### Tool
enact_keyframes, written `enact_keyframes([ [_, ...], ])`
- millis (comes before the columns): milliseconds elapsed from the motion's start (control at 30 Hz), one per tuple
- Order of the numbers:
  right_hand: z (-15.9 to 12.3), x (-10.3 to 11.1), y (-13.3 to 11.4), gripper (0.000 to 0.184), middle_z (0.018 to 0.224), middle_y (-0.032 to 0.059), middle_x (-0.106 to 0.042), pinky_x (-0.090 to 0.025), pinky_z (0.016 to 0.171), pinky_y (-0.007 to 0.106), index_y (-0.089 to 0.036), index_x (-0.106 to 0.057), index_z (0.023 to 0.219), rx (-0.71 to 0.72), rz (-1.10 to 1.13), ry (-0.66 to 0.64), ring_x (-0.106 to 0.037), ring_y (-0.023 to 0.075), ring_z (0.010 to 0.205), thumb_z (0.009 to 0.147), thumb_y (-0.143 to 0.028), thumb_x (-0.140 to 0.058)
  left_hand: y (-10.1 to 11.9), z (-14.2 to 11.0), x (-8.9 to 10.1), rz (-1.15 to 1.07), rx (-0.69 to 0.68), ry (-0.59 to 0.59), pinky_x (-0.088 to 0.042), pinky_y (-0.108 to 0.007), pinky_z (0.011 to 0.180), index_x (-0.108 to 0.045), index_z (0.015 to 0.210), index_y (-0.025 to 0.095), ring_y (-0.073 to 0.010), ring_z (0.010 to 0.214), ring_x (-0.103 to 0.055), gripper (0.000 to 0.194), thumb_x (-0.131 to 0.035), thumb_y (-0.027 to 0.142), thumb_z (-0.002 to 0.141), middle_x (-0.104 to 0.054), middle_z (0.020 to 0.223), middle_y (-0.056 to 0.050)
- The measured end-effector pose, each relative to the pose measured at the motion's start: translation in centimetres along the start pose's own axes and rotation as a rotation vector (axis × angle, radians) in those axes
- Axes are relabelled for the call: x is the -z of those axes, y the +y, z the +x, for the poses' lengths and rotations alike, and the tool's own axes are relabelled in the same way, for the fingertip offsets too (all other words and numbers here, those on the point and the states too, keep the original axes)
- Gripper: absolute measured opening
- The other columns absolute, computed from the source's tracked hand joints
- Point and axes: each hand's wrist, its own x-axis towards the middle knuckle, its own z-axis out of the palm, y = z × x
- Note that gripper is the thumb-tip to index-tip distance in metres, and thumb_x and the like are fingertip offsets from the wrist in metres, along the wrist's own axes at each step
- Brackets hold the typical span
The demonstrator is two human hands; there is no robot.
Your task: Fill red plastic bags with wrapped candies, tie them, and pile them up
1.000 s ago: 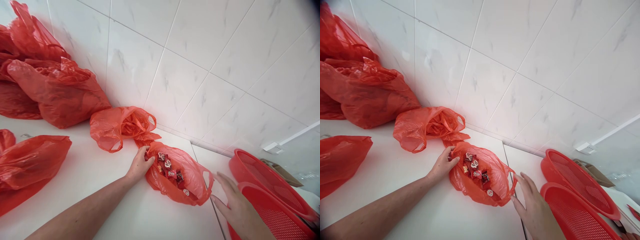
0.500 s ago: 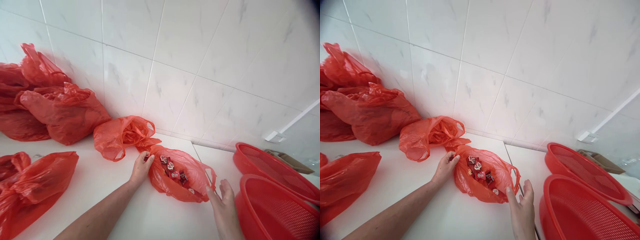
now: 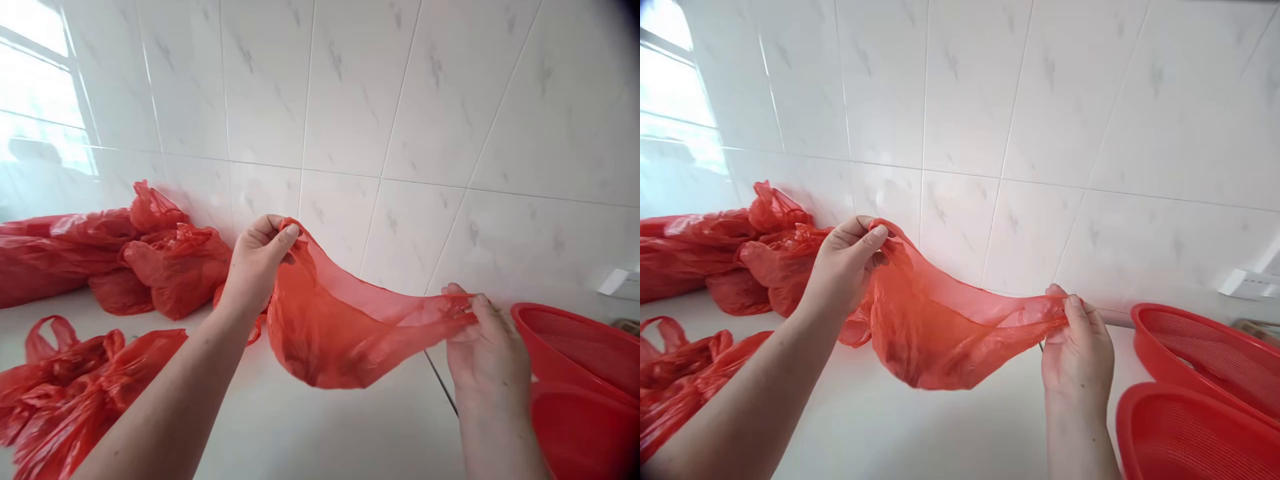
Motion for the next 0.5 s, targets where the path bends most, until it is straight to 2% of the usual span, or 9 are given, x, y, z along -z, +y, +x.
enact_keyframes([
  [100,0.6,-0.7,0.4,0.017,0.081,0.0006,-0.065,-0.053,0.073,0.035,-0.022,-0.054,0.077,-0.142,0.088,-0.031,-0.064,0.0194,0.088,0.073,-0.03,-0.068,0.0,-0.4,-0.1,0.238,-0.025,0.061,-0.036,-0.017,0.05,-0.058,0.077,0.018,-0.0074,0.054,-0.044,0.019,-0.063,0.036,0.078,-0.052,0.062,0.003],
  [167,0.6,-1.1,0.6,0.021,0.069,-0.0036,-0.058,-0.052,0.061,0.028,-0.021,-0.051,0.073,-0.205,0.14,-0.091,-0.061,0.0132,0.068,0.074,-0.033,-0.069,-0.4,-0.8,-0.3,0.361,-0.031,0.067,-0.034,-0.018,0.048,-0.057,0.074,0.018,-0.0075,0.052,-0.042,0.019,-0.063,0.036,0.078,-0.049,0.06,0.004],
  [267,0.0,-1.4,0.3,0.029,0.051,-0.008,-0.042,-0.033,0.038,0.018,-0.021,-0.049,0.071,-0.268,0.155,-0.249,-0.035,0.0052,0.039,0.081,-0.047,-0.058,-0.9,-1.6,-1.1,0.465,-0.035,0.014,-0.034,-0.018,0.047,-0.054,0.067,0.018,-0.0082,0.054,-0.041,0.021,-0.064,0.034,0.077,-0.048,0.06,0.004],
  [333,-0.9,-1.6,-0.3,0.037,0.044,-0.0079,-0.038,-0.024,0.035,0.019,-0.022,-0.055,0.081,-0.261,0.104,-0.331,-0.025,0.0058,0.035,0.085,-0.058,-0.044,-1.1,-2.4,-1.8,0.488,-0.031,-0.033,-0.032,-0.019,0.045,-0.05,0.065,0.019,-0.0079,0.052,-0.039,0.024,-0.064,0.035,0.076,-0.045,0.058,0.005],
  [400,-2.3,-1.9,-1.1,0.047,0.04,-0.007,-0.039,-0.024,0.035,0.02,-0.023,-0.059,0.102,-0.247,-0.022,-0.4,-0.025,0.0075,0.034,0.086,-0.062,-0.037,-1.3,-3.4,-2.6,0.471,-0.025,-0.097,-0.03,-0.019,0.043,-0.049,0.064,0.019,-0.0075,0.049,-0.037,0.026,-0.065,0.034,0.077,-0.042,0.055,0.005],
  [500,-4.9,-2.8,-1.7,0.052,0.045,-0.0071,-0.043,-0.025,0.039,0.02,-0.026,-0.051,0.124,-0.329,-0.297,-0.557,-0.032,0.0089,0.038,0.083,-0.059,-0.047,-1.4,-4.9,-4.0,0.361,0.012,-0.239,-0.034,-0.019,0.044,-0.052,0.068,0.019,-0.0079,0.051,-0.043,0.018,-0.065,0.028,0.077,-0.049,0.058,0.005],
])
